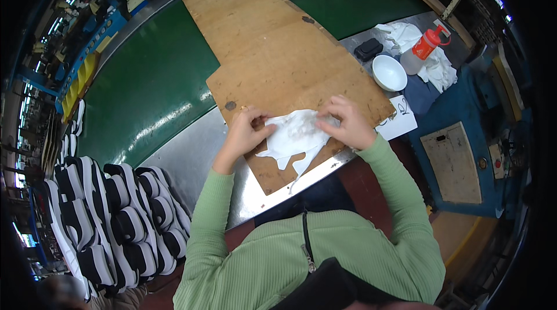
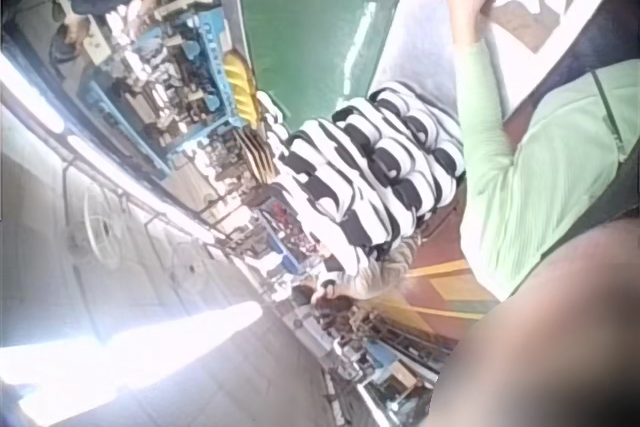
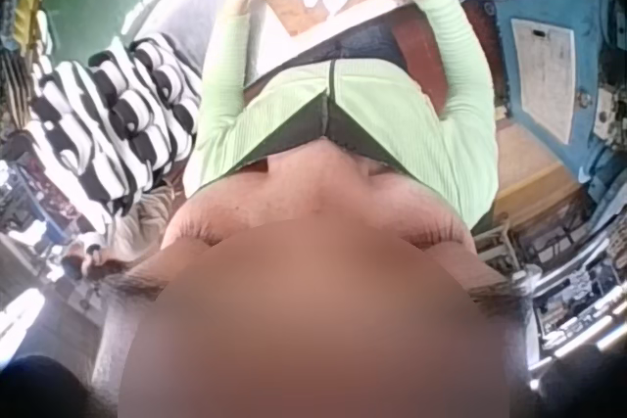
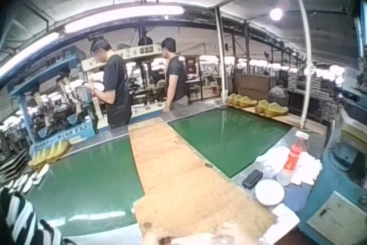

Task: The person wipes the soles of white and black slippers with a white cloth, handling them one at a time. After wiping each slipper, the person places it on a stack on the table.

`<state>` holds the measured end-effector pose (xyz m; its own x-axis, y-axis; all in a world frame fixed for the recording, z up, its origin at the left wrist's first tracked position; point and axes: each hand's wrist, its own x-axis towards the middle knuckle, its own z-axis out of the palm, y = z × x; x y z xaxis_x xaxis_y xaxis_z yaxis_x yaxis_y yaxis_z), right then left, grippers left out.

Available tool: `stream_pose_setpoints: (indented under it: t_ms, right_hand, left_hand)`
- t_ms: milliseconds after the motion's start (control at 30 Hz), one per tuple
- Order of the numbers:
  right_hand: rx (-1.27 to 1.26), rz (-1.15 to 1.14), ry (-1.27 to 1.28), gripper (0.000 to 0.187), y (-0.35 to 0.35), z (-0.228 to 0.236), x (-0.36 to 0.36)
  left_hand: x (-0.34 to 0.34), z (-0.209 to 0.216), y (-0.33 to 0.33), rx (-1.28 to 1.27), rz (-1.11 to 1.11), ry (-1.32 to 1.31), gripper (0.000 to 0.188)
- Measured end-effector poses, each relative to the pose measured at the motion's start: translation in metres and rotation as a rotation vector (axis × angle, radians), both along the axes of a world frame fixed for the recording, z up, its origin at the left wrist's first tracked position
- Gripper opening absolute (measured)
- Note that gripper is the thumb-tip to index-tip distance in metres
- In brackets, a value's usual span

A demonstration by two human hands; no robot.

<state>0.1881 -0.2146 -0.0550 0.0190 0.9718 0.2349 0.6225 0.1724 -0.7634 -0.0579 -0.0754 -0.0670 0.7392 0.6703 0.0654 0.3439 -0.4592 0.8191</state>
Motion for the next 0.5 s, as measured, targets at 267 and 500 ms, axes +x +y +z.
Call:
stream_pose_setpoints:
  t_ms: [267, 500]
  right_hand:
    - [0.062, 0.033, 0.017, 0.019, 0.046, -0.024, -0.020]
    - [-0.069, 0.167, 0.451, 0.023, 0.039, 0.022, -0.018]
  left_hand:
    - [0.020, 0.005, -0.004, -0.240, 0.123, 0.049, 0.014]
    - [0.008, 0.041, -0.003, 0.101, 0.037, -0.315, 0.016]
